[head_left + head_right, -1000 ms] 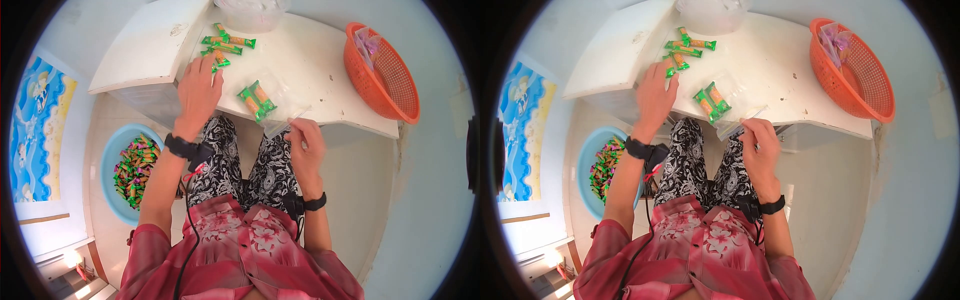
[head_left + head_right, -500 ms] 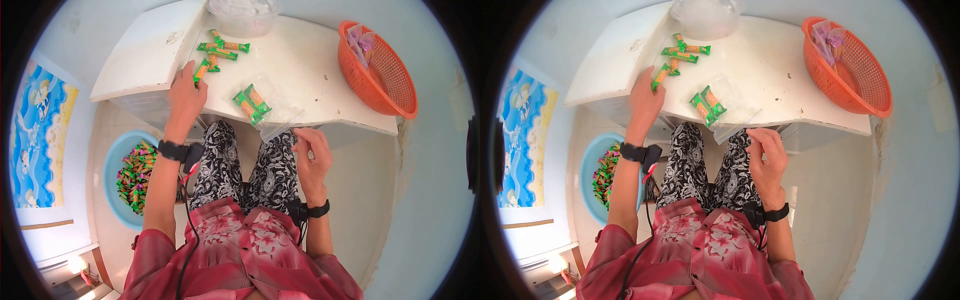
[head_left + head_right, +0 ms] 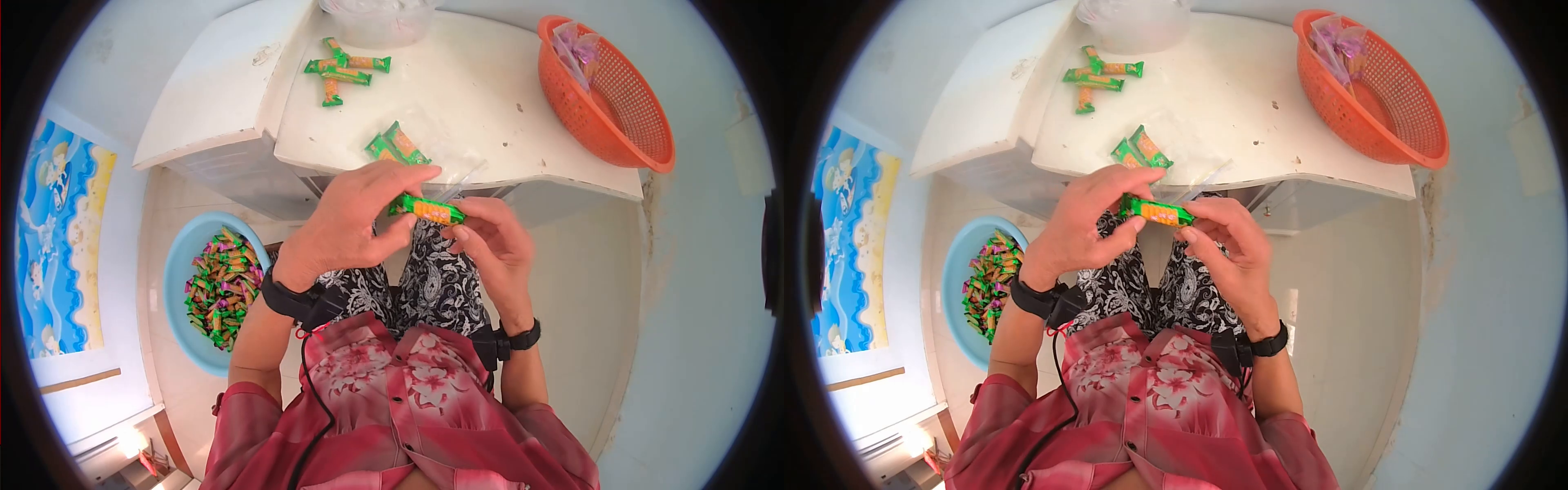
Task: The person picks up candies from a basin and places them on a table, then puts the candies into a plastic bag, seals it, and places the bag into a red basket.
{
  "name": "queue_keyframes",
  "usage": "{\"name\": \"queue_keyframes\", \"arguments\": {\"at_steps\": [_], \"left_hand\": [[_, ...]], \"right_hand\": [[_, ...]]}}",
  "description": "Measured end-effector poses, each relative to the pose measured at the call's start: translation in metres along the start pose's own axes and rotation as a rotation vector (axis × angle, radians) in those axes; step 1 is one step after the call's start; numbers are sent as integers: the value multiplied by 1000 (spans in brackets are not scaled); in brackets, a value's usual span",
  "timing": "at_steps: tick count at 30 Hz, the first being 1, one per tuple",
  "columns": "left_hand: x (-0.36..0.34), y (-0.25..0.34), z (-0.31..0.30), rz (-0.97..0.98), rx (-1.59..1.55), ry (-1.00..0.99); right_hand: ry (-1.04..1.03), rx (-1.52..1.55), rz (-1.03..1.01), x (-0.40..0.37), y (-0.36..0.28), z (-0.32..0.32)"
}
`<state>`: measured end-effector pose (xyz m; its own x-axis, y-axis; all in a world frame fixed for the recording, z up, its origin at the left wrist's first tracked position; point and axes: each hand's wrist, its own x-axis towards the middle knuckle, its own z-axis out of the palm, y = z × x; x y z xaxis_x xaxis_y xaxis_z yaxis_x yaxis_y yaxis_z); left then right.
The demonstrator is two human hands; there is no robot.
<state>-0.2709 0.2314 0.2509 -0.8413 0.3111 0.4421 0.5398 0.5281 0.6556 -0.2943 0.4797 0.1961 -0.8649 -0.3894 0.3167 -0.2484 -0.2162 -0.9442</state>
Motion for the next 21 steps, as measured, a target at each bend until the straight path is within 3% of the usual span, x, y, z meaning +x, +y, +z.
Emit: {"name": "queue_keyframes", "arguments": {"at_steps": [3,6,12,21], "left_hand": [[0,1,16,75,68,36],[6,-1,23,78,265,203],[14,-2,46,103,524,207],[23,-8,62,45,684,152]], "right_hand": [[92,72,92,-12,-4,-7],[231,87,88,-22,2,-18],[448,-41,65,-32,10,-38],[449,-285,-27,-24,26,-31]]}}
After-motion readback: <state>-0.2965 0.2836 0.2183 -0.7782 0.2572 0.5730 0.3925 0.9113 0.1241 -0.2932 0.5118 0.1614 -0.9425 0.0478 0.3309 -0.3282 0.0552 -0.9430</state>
